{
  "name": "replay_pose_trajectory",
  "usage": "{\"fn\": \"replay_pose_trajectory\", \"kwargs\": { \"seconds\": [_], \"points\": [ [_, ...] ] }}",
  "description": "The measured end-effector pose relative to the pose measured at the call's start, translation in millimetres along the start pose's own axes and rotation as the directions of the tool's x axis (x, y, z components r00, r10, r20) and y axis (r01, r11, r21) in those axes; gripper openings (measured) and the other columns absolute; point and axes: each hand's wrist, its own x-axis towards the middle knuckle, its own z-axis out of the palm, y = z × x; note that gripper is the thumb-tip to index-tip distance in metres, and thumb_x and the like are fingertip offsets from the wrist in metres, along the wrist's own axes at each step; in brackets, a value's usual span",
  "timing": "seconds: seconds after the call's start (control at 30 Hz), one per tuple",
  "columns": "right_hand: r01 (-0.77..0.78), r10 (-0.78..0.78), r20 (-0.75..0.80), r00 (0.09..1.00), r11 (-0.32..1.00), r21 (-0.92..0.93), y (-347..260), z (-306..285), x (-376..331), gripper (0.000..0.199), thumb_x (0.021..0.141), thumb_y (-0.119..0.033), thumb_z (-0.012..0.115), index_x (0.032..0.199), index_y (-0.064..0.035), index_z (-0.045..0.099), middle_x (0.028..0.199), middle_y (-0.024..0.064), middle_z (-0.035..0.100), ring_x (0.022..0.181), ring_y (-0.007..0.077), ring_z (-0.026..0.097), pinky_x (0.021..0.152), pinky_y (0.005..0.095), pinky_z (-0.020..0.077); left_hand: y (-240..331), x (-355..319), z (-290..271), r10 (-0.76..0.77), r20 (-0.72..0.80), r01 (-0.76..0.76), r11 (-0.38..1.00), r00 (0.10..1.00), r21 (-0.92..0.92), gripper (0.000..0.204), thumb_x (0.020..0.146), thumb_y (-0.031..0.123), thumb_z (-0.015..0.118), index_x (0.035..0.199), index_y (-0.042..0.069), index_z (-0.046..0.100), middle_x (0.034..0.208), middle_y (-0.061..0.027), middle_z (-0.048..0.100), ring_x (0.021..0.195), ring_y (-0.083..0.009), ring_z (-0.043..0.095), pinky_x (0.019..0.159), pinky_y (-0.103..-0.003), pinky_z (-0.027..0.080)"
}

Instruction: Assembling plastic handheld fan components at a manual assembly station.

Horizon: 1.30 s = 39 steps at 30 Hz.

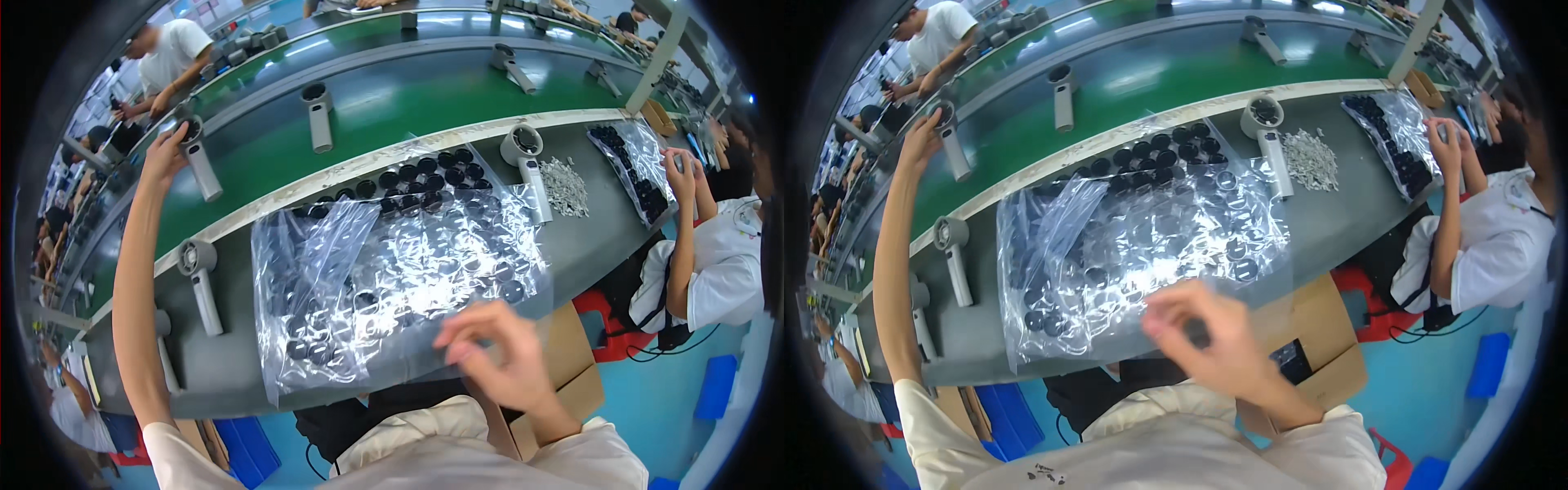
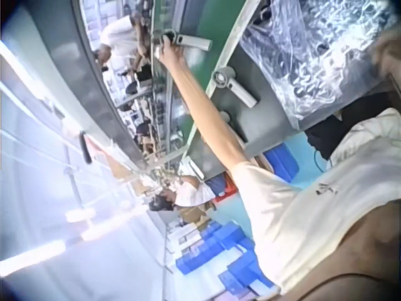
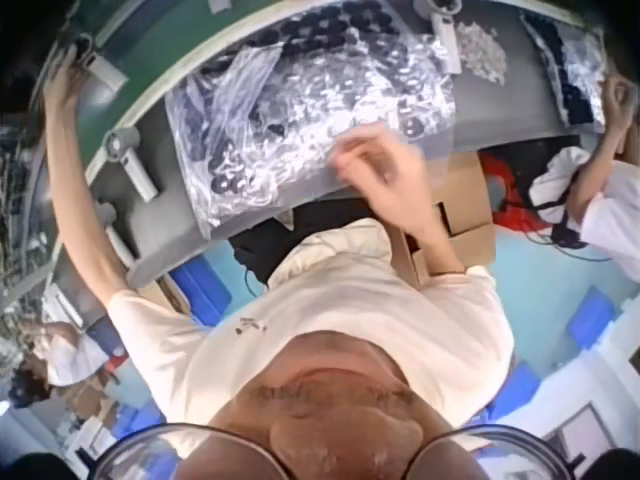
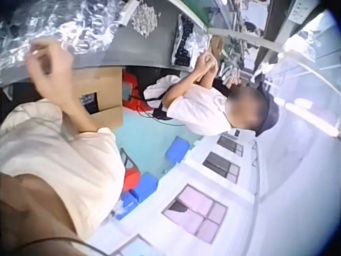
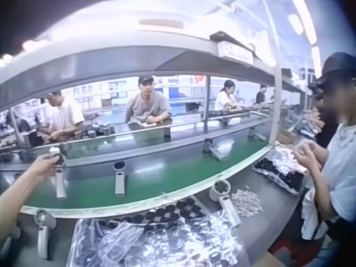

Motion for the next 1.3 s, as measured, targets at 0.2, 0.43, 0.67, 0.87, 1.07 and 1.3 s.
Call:
{"fn": "replay_pose_trajectory", "kwargs": {
  "seconds": [0.2, 0.43, 0.67, 0.87, 1.07, 1.3],
  "points": [
    [-0.039, -0.223, -0.317, 0.922, 0.762, -0.647, 2.2, -128.3, 111.0, 0.015, 0.089, -0.011, 0.056, 0.087, 0.0026, 0.060, 0.073, 0.0007, 0.057, 0.067, 0.0056, 0.050, 0.061, 0.0208, 0.0405, -98.6, 108.4, -79.0, -0.085, -0.135, 0.088, 0.996, 0.987, 0.020, 0.054, 0.081, 0.040, 0.070, 0.115, 0.003, 0.053, 0.097, -0.0080, 0.062, 0.082, -0.0204, 0.061, 0.070, -0.035, 0.053],
    [-0.326, -0.081, -0.337, 0.938, 0.124, -0.937, 115.9, -301.1, 340.5, 0.062, 0.077, -0.056, 0.062, 0.091, 0.0042, 0.067, 0.095, 0.0277, 0.064, 0.092, 0.0399, 0.061, 0.083, 0.0437, 0.0480, -117.8, 105.9, -45.7, 0.024, -0.327, 0.183, 0.791, 0.945, 0.584, 0.050, 0.084, 0.045, 0.058, 0.112, 0.004, 0.061, 0.083, -0.0065, 0.061, 0.070, -0.0246, 0.058, 0.063, -0.033, 0.051],
    [-0.153, 0.026, -0.151, 0.988, 0.071, -0.986, 147.3, -297.7, 397.5, 0.057, 0.083, -0.051, 0.055, 0.096, 0.0032, 0.063, 0.093, 0.0231, 0.064, 0.090, 0.0405, 0.061, 0.079, 0.0461, 0.0484, 20.6, -94.5, 8.9, 0.368, -0.066, -0.318, 0.869, 0.927, 0.379, 0.037, 0.090, 0.018, 0.049, 0.124, 0.008, 0.055, 0.078, 0.0034, 0.045, 0.074, -0.0064, 0.043, 0.066, -0.021, 0.038],
    [-0.063, -0.058, -0.114, 0.992, 0.558, -0.828, 29.5, -192.3, 341.2, 0.053, 0.078, -0.053, 0.064, 0.071, -0.0010, 0.065, 0.058, 0.0030, 0.055, 0.055, 0.0096, 0.060, 0.043, 0.0216, 0.0336, 70.1, -288.1, 54.8, 0.259, -0.057, -0.220, 0.900, 0.964, 0.375, 0.064, 0.089, 0.032, 0.051, 0.140, -0.002, 0.032, 0.102, -0.0107, 0.054, 0.091, -0.0154, 0.053, 0.081, -0.026, 0.044],
    [0.359, -0.246, 0.265, 0.933, 0.704, -0.612, -48.1, -30.5, 131.2, 0.039, 0.077, -0.034, 0.072, 0.080, 0.0019, 0.058, 0.067, 0.0151, 0.059, 0.058, 0.0237, 0.060, 0.051, 0.0333, 0.0465, 36.1, -335.2, 175.5, 0.137, -0.131, -0.186, 0.829, 0.982, -0.527, 0.076, 0.094, 0.046, 0.042, 0.146, 0.002, 0.009, 0.139, -0.0344, 0.028, 0.124, -0.0386, 0.041, 0.094, -0.039, 0.044],
    [0.280, -0.168, 0.336, 0.927, 0.905, -0.321, -32.3, -11.3, -3.0, 0.028, 0.079, -0.022, 0.068, 0.085, 0.0018, 0.054, 0.074, 0.0158, 0.057, 0.061, 0.0280, 0.060, 0.052, 0.0355, 0.0472, 1.7, -366.7, 222.1, -0.045, 0.018, 0.029, 0.257, 0.999, -0.966, 0.033, 0.098, 0.034, 0.041, 0.114, 0.007, 0.051, 0.098, -0.0112, 0.052, 0.090, -0.0251, 0.051, 0.070, -0.036, 0.048]
  ]
}}
